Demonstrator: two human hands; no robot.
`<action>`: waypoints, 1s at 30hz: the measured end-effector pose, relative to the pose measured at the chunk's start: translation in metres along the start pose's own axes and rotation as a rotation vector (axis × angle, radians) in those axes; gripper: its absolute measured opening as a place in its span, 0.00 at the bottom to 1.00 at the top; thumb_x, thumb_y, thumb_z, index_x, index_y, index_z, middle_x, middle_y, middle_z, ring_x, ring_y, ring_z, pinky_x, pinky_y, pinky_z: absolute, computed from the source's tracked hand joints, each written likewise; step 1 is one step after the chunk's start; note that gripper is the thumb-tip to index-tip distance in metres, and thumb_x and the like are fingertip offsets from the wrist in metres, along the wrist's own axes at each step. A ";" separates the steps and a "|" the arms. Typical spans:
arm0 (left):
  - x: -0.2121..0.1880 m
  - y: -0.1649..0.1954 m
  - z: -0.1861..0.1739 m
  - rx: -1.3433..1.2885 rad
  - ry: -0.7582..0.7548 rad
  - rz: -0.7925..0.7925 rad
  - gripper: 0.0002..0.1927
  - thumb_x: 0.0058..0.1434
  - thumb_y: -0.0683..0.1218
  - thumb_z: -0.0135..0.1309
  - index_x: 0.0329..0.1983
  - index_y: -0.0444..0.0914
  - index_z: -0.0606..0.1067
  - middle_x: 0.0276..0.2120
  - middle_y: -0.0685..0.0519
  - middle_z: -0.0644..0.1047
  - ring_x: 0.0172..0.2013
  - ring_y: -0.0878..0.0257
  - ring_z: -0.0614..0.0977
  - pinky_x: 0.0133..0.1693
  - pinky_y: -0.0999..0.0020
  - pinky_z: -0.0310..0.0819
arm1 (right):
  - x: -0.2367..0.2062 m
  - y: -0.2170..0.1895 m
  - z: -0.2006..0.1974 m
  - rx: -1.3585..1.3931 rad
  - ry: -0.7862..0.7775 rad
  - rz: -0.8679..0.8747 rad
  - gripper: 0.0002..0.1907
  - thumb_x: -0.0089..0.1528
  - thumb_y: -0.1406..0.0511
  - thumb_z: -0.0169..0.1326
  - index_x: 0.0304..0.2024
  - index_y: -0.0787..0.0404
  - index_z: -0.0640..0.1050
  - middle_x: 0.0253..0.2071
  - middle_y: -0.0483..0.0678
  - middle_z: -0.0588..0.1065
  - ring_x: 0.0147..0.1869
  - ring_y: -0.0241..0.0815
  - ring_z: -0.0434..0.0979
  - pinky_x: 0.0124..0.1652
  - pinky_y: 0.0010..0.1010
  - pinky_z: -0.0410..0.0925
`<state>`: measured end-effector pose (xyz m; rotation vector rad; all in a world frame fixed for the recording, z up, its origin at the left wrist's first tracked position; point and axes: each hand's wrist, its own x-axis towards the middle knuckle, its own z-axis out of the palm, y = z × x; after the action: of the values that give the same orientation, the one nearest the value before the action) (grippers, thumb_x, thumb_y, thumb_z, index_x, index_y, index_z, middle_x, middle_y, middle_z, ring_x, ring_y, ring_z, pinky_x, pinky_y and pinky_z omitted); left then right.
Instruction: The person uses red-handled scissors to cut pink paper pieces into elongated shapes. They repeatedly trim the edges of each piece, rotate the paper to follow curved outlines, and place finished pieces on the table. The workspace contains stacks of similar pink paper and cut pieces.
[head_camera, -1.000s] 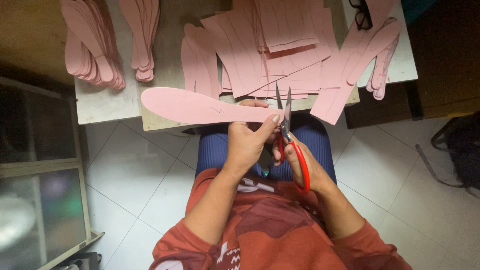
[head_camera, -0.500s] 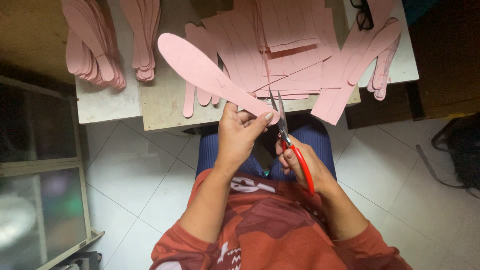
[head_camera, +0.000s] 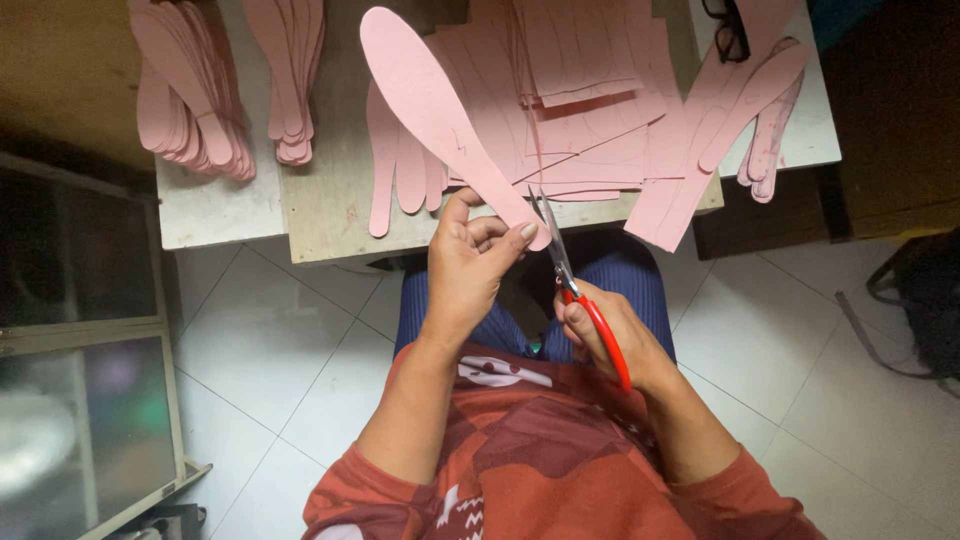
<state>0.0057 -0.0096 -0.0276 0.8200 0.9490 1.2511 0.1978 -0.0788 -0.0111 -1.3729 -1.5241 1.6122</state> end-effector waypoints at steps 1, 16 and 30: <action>0.000 -0.001 -0.001 0.010 -0.003 -0.001 0.25 0.60 0.36 0.63 0.58 0.32 0.66 0.33 0.48 0.82 0.31 0.69 0.81 0.34 0.78 0.75 | 0.000 0.000 0.000 -0.001 -0.002 -0.005 0.30 0.66 0.41 0.41 0.33 0.60 0.69 0.19 0.41 0.63 0.21 0.33 0.64 0.23 0.26 0.64; 0.009 -0.008 -0.014 0.014 -0.053 0.010 0.30 0.64 0.38 0.60 0.69 0.32 0.66 0.35 0.54 0.81 0.35 0.73 0.79 0.38 0.80 0.74 | 0.006 0.021 0.007 0.011 0.106 0.034 0.24 0.68 0.48 0.46 0.30 0.60 0.69 0.20 0.40 0.65 0.19 0.30 0.63 0.19 0.24 0.61; 0.110 0.002 -0.043 1.154 0.414 0.386 0.42 0.58 0.49 0.64 0.72 0.32 0.61 0.55 0.37 0.77 0.52 0.41 0.77 0.55 0.50 0.67 | 0.015 0.031 0.007 0.013 0.142 0.174 0.22 0.67 0.49 0.45 0.31 0.60 0.72 0.19 0.41 0.66 0.18 0.31 0.65 0.18 0.26 0.64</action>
<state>-0.0280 0.0999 -0.0570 1.7281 1.9820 1.1516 0.1941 -0.0751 -0.0463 -1.6146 -1.3415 1.5844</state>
